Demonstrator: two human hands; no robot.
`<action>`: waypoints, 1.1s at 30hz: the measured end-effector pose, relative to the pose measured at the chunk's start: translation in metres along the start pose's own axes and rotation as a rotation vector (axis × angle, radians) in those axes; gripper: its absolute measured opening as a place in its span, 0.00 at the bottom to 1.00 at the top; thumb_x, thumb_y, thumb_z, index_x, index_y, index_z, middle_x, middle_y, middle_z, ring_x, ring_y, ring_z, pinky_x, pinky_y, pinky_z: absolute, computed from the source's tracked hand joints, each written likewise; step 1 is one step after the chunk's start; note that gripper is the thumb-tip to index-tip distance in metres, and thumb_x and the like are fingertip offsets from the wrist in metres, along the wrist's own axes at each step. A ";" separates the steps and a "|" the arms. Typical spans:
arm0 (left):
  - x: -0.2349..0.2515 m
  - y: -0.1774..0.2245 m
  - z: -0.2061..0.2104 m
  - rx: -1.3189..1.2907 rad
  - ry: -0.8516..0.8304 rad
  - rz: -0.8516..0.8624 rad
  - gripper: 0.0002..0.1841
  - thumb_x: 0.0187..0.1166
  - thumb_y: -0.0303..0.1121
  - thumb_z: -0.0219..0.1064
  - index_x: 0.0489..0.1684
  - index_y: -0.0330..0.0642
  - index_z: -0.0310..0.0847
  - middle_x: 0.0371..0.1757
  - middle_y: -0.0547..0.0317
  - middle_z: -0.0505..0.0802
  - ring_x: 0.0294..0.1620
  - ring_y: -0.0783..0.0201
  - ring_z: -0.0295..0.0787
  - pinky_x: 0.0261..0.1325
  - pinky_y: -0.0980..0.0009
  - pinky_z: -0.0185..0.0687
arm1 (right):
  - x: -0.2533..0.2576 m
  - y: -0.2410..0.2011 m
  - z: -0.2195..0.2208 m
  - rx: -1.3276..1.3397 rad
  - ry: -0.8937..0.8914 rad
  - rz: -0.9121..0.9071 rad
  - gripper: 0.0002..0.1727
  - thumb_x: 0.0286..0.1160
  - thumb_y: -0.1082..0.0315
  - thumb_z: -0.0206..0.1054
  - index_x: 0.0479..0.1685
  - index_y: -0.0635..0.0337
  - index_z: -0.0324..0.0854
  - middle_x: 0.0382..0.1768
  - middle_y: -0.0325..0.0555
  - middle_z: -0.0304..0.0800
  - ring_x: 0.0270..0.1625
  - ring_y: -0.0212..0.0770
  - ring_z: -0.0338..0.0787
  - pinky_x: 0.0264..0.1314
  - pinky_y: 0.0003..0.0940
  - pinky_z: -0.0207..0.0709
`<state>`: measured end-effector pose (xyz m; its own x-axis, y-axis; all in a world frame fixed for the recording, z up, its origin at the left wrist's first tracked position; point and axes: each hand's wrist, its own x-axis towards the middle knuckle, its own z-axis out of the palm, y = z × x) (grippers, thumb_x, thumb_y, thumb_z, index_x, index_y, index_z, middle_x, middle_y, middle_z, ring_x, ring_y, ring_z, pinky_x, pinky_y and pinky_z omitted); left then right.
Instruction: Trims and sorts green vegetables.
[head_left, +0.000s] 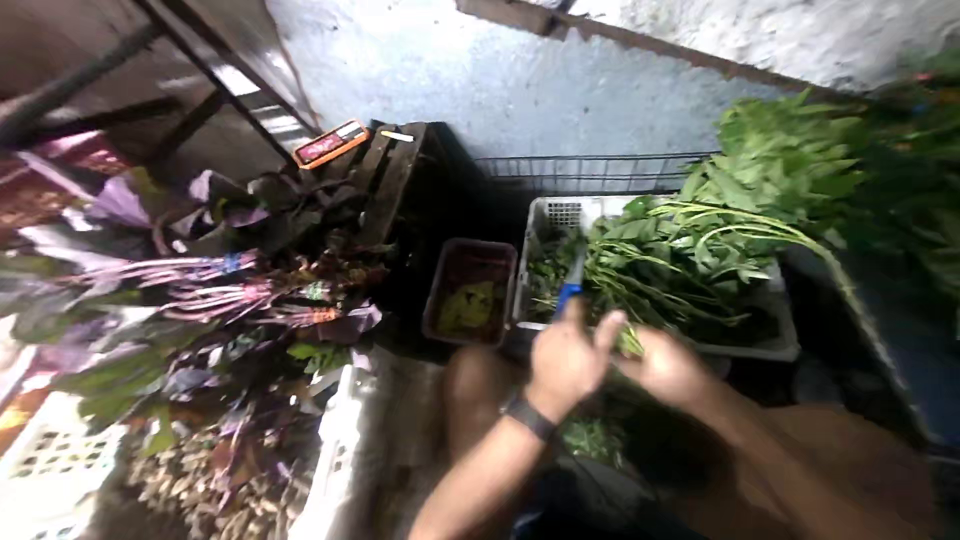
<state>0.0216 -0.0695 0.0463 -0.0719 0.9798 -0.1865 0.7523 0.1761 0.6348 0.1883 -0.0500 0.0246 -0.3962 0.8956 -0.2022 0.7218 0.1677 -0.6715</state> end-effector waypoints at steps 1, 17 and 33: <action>0.000 0.005 0.003 -0.078 -0.072 0.003 0.34 0.87 0.65 0.48 0.72 0.45 0.81 0.52 0.47 0.94 0.54 0.50 0.93 0.60 0.44 0.87 | -0.004 -0.007 0.006 -0.070 0.014 -0.040 0.18 0.73 0.63 0.73 0.57 0.65 0.84 0.44 0.59 0.92 0.49 0.56 0.93 0.57 0.60 0.83; 0.071 -0.066 -0.063 -0.420 -0.109 0.191 0.17 0.88 0.44 0.61 0.54 0.37 0.84 0.34 0.56 0.91 0.29 0.67 0.86 0.35 0.68 0.86 | 0.059 -0.017 0.013 0.423 -0.190 -0.115 0.23 0.90 0.46 0.54 0.64 0.56 0.78 0.30 0.38 0.80 0.25 0.33 0.79 0.29 0.35 0.79; 0.141 -0.227 -0.004 0.660 -0.345 -0.225 0.31 0.79 0.45 0.69 0.76 0.31 0.76 0.73 0.31 0.83 0.76 0.33 0.77 0.76 0.35 0.72 | 0.068 0.032 -0.097 1.580 0.356 -0.010 0.28 0.94 0.42 0.38 0.36 0.45 0.79 0.14 0.26 0.67 0.10 0.22 0.63 0.12 0.17 0.66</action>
<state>-0.1617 0.0286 -0.1210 -0.1425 0.8233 -0.5494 0.9858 0.1680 -0.0039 0.2395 0.0566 0.0585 -0.0901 0.9799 -0.1778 -0.6425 -0.1936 -0.7415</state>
